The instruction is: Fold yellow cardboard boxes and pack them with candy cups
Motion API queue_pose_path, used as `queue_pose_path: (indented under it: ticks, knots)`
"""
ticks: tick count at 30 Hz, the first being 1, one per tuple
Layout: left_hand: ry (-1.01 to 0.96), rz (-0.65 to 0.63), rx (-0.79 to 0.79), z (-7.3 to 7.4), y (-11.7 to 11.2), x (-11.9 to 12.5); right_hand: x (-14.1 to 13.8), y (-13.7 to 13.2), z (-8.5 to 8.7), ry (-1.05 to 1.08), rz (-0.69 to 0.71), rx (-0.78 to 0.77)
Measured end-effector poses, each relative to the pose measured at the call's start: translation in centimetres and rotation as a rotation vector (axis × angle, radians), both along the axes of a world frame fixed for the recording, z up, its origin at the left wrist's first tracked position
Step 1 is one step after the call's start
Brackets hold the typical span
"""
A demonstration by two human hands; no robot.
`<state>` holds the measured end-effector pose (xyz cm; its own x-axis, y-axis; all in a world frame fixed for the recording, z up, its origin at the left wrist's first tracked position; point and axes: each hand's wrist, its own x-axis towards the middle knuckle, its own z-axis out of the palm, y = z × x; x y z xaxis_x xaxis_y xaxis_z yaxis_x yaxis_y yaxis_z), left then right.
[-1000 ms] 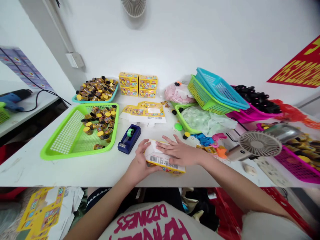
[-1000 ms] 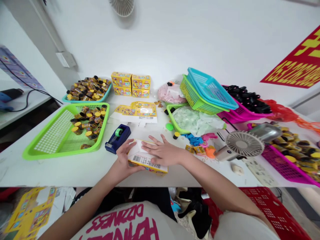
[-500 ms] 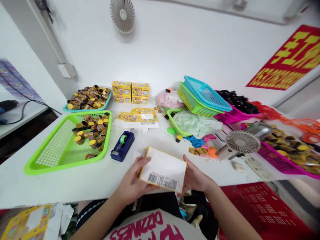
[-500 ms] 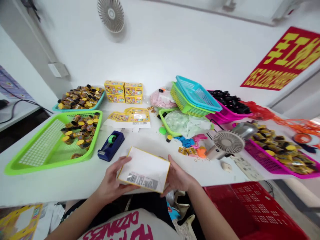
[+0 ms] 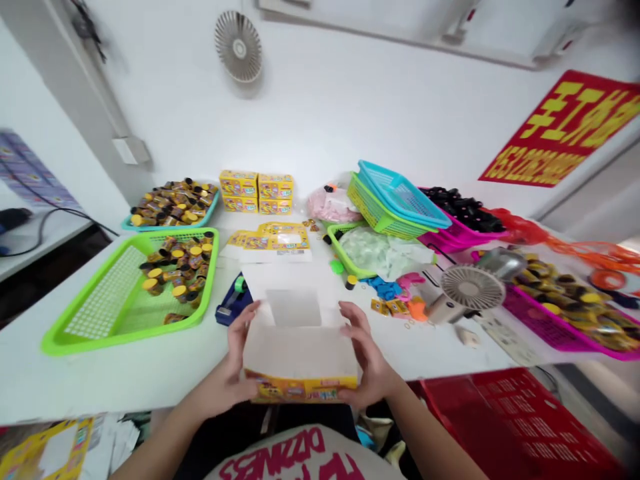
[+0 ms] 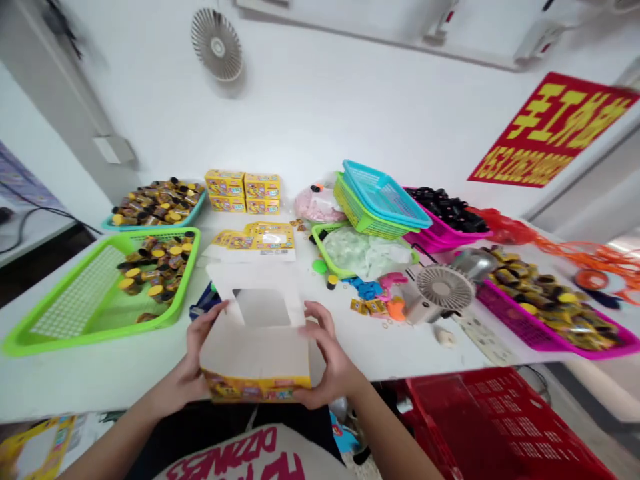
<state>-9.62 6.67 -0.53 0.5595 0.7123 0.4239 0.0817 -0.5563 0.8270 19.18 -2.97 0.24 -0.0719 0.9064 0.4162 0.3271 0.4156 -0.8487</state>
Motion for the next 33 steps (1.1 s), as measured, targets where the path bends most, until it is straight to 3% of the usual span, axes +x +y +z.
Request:
queue_pose_path:
  ticks: [2,4,9,11,14,19,24,29,31,33]
  knots:
    - [-0.064,-0.023,0.056,-0.3,0.6,0.1,-0.1,1.0,-1.0,-0.179,0.06,0.209]
    - [-0.153,-0.025,0.104,-1.6,1.3,0.2,0.0,1.9,-2.2,-0.225,0.135,0.27]
    - [-0.174,-0.03,0.041,-5.6,1.8,0.0,1.0,2.9,-4.3,-0.317,0.222,0.178]
    - [-0.125,-0.043,0.001,-6.4,1.7,-0.3,1.5,2.9,-4.5,-0.323,0.222,0.146]
    - [-0.024,-0.102,0.002,-6.3,1.9,-0.8,1.8,3.1,-4.7,-0.354,0.223,0.097]
    - [0.21,-0.128,0.058,-4.4,2.8,-1.1,2.2,4.2,-5.3,-0.398,0.292,-0.052]
    - [0.365,-0.086,-0.009,-2.2,2.3,-0.7,2.2,4.5,-6.0,-0.384,0.319,-0.008]
    - [0.334,-0.051,-0.09,2.1,1.0,-3.2,2.5,3.4,-8.2,-0.311,0.232,0.018]
    - [0.329,0.085,-0.102,4.7,2.6,-5.6,2.7,3.3,-9.1,-0.262,0.196,0.012]
    - [0.537,0.417,-0.026,7.3,6.2,-8.3,2.8,3.3,-9.7,-0.235,0.186,0.007]
